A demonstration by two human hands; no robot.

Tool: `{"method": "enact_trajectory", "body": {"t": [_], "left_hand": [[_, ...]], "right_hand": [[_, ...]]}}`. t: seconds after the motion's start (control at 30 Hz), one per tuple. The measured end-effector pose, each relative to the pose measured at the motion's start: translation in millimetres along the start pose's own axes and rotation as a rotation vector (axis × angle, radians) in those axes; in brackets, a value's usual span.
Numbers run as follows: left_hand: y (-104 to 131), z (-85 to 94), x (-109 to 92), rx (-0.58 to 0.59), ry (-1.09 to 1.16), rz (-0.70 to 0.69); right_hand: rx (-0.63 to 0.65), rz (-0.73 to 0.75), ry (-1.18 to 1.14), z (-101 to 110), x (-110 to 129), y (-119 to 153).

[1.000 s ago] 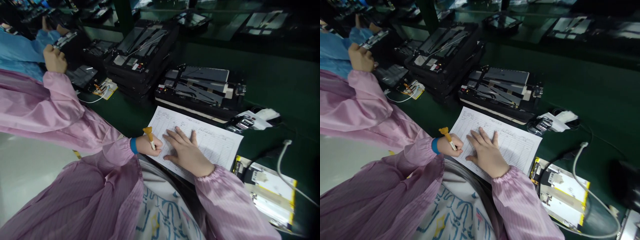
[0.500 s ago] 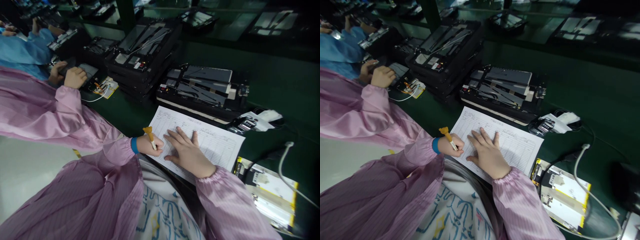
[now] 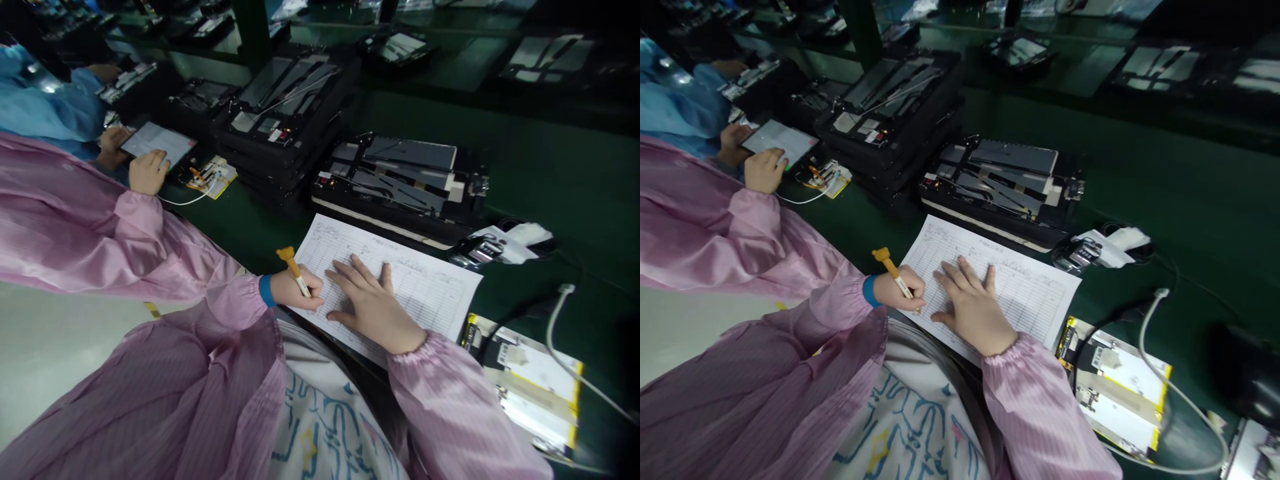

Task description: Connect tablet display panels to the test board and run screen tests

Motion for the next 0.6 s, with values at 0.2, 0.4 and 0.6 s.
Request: {"method": "enact_trajectory", "body": {"t": [0.2,0.4,0.6], "left_hand": [[28,69.3,7,-0.584,0.102,0.048],[32,103.3,11,-0.742,-0.235,0.12],[11,103.8,18,-0.678,-0.306,0.141]], "right_hand": [[-0.263,-0.033,-0.117,39,-4,-3],[-0.88,-0.548,-0.172,125,-94,69],[-0.646,-0.941,-0.248,98,-196,102]]}}
Point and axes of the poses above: each hand's wrist, its own y-axis away from the middle knuckle, its own z-axis out of the back of the hand, x = y × z, the point moved 9 cm from there along -y, towards the middle knuckle, and after that the axes turned 8 degrees about y, right-handed, at the moved point
